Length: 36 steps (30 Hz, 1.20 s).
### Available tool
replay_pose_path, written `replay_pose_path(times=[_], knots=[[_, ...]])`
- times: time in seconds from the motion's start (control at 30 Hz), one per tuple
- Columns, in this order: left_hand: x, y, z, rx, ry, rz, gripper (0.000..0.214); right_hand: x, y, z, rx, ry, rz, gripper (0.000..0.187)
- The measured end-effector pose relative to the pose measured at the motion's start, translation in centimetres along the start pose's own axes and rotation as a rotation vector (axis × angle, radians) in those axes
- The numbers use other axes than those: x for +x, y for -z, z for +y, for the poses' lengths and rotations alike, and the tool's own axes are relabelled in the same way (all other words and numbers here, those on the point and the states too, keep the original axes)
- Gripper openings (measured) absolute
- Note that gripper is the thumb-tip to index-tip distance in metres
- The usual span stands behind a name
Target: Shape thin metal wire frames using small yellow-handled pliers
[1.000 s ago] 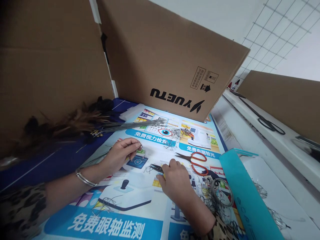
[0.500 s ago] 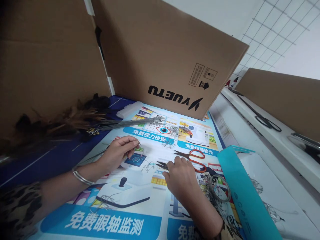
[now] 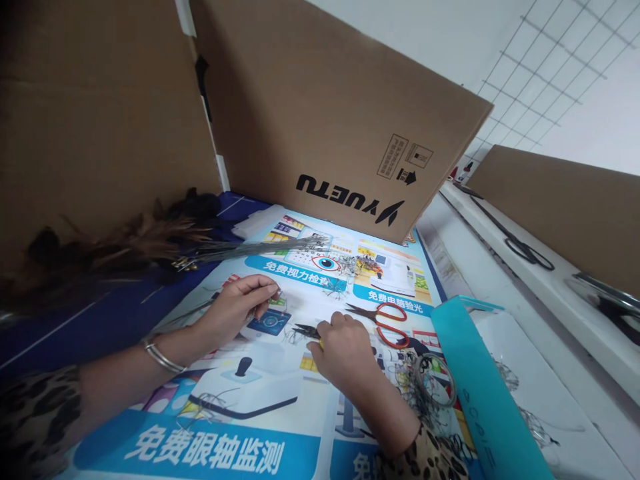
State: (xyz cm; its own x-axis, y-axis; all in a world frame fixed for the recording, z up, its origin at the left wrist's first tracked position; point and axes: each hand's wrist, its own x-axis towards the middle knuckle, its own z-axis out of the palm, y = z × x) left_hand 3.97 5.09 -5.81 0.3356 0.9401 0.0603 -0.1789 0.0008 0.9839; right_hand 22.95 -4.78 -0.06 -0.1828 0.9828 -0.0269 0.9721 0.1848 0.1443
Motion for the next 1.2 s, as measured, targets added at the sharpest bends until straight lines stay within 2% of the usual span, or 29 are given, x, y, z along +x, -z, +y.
replay_pose_path(times=[0.27, 0.53, 0.7, 1.13, 1.2], knots=[[-0.2, -0.1, 0.4, -0.014, -0.013, 0.022, 0.017, 0.1, -0.3, -1.7, -0.032, 0.032, 0.024, 0.015], [0.0, 0.0, 0.6, -0.06, 0.032, -0.002, 0.018, -0.1, -0.9, 0.4, 0.032, -0.089, 0.092, 0.022], [-0.2, -0.1, 0.9, -0.069, 0.068, -0.082, 0.018, -0.2, -1.1, 1.3, 0.135, -0.097, 0.125, 0.025], [-0.7, -0.5, 1.4, -0.05, 0.187, -0.303, 0.02, -0.4, -1.2, 0.9, 0.116, -0.1, 0.289, 0.023], [-0.8, -0.6, 1.2, -0.03, 0.15, -0.302, 0.02, -0.5, -1.2, 0.7, 0.073, -0.102, 0.321, 0.022]])
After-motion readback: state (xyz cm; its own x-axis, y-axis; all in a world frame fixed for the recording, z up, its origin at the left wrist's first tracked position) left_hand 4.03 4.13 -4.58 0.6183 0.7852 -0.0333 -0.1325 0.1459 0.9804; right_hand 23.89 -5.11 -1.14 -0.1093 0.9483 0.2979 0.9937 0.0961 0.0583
